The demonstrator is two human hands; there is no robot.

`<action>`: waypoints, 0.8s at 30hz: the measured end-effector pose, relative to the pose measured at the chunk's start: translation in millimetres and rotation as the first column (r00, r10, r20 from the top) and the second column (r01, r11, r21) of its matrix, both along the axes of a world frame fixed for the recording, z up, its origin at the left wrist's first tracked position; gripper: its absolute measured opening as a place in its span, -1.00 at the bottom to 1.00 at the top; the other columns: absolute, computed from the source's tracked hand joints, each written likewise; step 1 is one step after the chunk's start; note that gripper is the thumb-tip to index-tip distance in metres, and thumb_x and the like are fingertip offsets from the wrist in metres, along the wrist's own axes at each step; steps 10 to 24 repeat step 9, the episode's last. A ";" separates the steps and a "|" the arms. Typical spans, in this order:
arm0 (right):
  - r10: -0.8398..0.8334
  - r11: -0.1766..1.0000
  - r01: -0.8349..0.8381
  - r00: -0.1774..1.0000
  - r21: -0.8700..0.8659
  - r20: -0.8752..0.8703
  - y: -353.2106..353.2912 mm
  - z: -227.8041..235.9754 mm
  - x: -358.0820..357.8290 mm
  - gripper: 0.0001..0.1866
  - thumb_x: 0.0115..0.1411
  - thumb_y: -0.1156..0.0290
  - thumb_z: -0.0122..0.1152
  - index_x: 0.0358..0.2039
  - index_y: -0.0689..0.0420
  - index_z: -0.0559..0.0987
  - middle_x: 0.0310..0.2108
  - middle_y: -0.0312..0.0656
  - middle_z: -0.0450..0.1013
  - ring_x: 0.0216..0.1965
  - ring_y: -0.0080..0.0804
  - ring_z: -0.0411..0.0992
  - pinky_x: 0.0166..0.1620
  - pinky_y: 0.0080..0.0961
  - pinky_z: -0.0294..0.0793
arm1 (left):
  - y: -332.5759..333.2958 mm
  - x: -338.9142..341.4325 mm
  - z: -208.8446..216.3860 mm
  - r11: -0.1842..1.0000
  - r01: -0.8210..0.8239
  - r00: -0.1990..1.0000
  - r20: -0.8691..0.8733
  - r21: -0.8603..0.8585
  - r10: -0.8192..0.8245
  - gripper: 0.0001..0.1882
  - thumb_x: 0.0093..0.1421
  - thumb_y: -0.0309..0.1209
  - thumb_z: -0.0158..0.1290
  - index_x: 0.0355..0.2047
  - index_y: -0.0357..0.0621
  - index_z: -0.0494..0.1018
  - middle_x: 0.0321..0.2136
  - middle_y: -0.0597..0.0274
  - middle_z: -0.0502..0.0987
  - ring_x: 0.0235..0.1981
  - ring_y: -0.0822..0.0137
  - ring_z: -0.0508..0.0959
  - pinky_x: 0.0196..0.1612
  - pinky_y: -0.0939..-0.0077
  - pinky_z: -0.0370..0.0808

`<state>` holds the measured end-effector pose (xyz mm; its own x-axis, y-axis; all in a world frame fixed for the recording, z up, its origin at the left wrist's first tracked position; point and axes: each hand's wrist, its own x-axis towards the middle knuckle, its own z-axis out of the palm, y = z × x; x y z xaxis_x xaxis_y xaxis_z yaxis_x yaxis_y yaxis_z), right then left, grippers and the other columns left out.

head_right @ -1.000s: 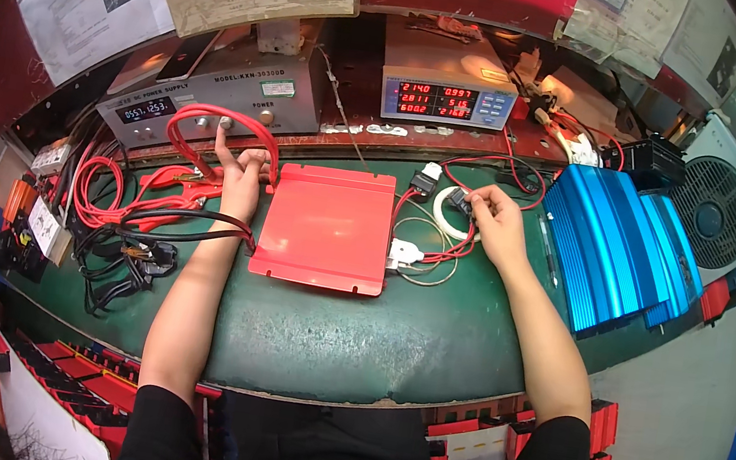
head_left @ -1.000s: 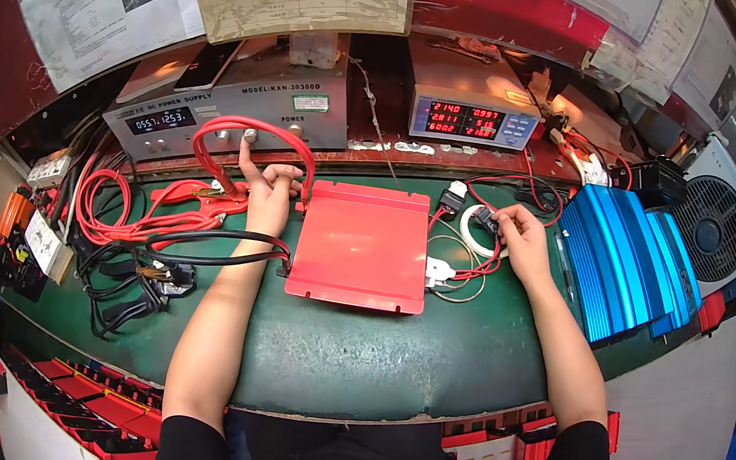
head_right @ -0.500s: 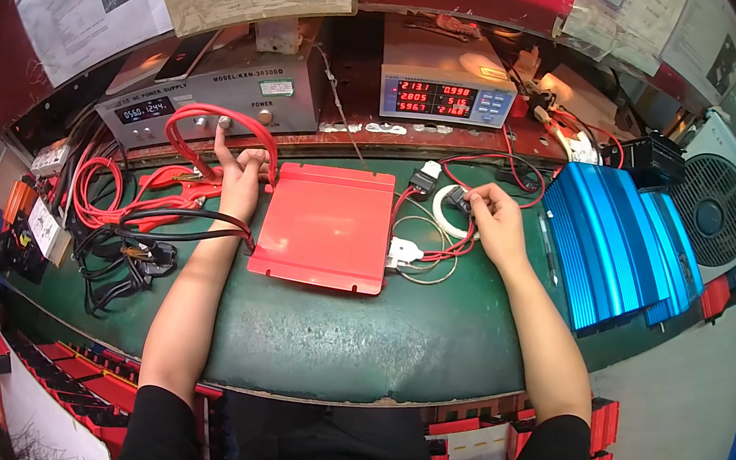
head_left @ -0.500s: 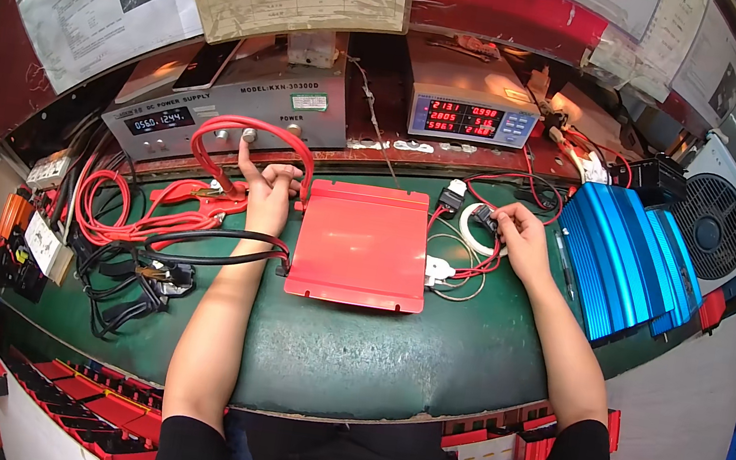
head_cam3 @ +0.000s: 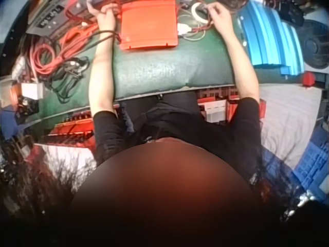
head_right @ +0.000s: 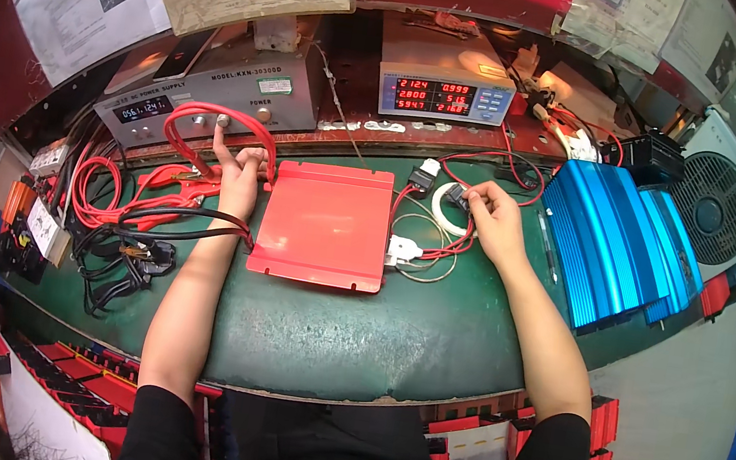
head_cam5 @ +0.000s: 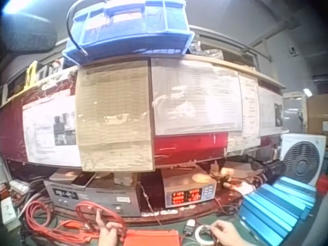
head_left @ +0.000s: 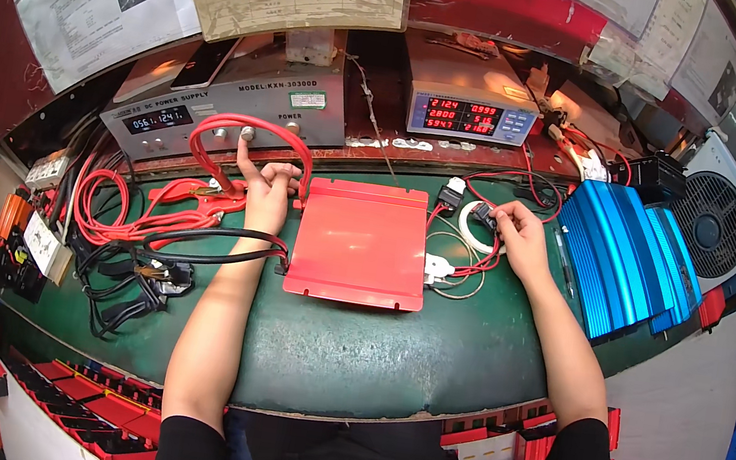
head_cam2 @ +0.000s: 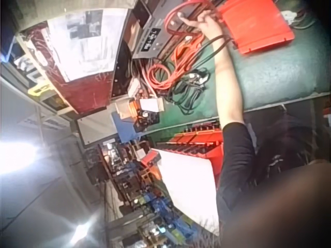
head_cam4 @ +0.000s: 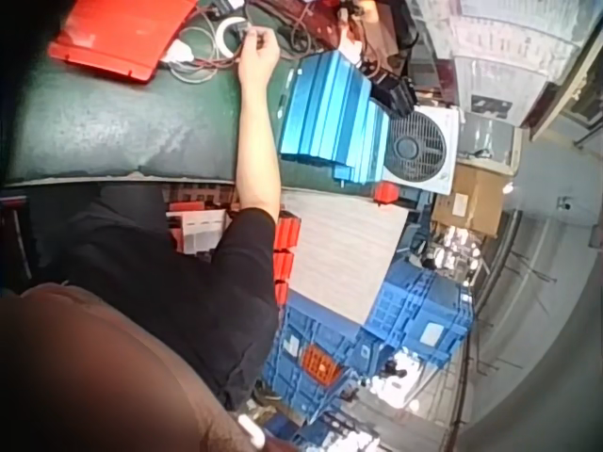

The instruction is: Connecting power inverters to a test rig, checking readings on multimeters, and sorting the units.

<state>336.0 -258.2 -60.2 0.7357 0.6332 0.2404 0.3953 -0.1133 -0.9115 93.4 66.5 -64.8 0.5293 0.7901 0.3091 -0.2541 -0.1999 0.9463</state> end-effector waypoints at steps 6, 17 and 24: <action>-0.004 1.000 0.005 1.000 -0.026 0.018 -1.0 0.7 -0.3 -0.84 0.32 0.40 0.10 -0.31 0.22 0.55 -0.56 -0.44 0.36 -0.51 -0.74 0.26 -0.43 -0.70 0.24 | 1.0 0.2 -1.4 1.000 0.007 1.000 0.003 -0.003 -0.007 -0.09 0.32 -0.54 -0.08 0.40 0.07 -0.50 -0.33 0.12 0.57 -0.47 0.42 0.54 -0.32 0.57 0.51; -0.004 1.000 0.005 1.000 -0.020 0.021 -1.4 -1.0 1.4 -0.83 0.32 0.39 0.10 -0.31 0.22 0.55 -0.55 -0.42 0.37 -0.50 -0.72 0.27 -0.43 -0.69 0.25 | 0.7 2.3 -0.6 1.000 0.014 1.000 0.005 0.007 -0.014 -0.09 0.32 -0.54 -0.07 0.40 0.07 -0.50 -0.33 0.12 0.57 -0.47 0.41 0.54 -0.31 0.56 0.51; -0.004 1.000 0.005 1.000 -0.020 0.021 -1.4 -1.0 1.4 -0.83 0.32 0.39 0.10 -0.31 0.22 0.55 -0.55 -0.42 0.37 -0.50 -0.72 0.27 -0.43 -0.69 0.25 | 0.7 2.3 -0.6 1.000 0.014 1.000 0.005 0.007 -0.014 -0.09 0.32 -0.54 -0.07 0.40 0.07 -0.50 -0.33 0.12 0.57 -0.47 0.41 0.54 -0.31 0.56 0.51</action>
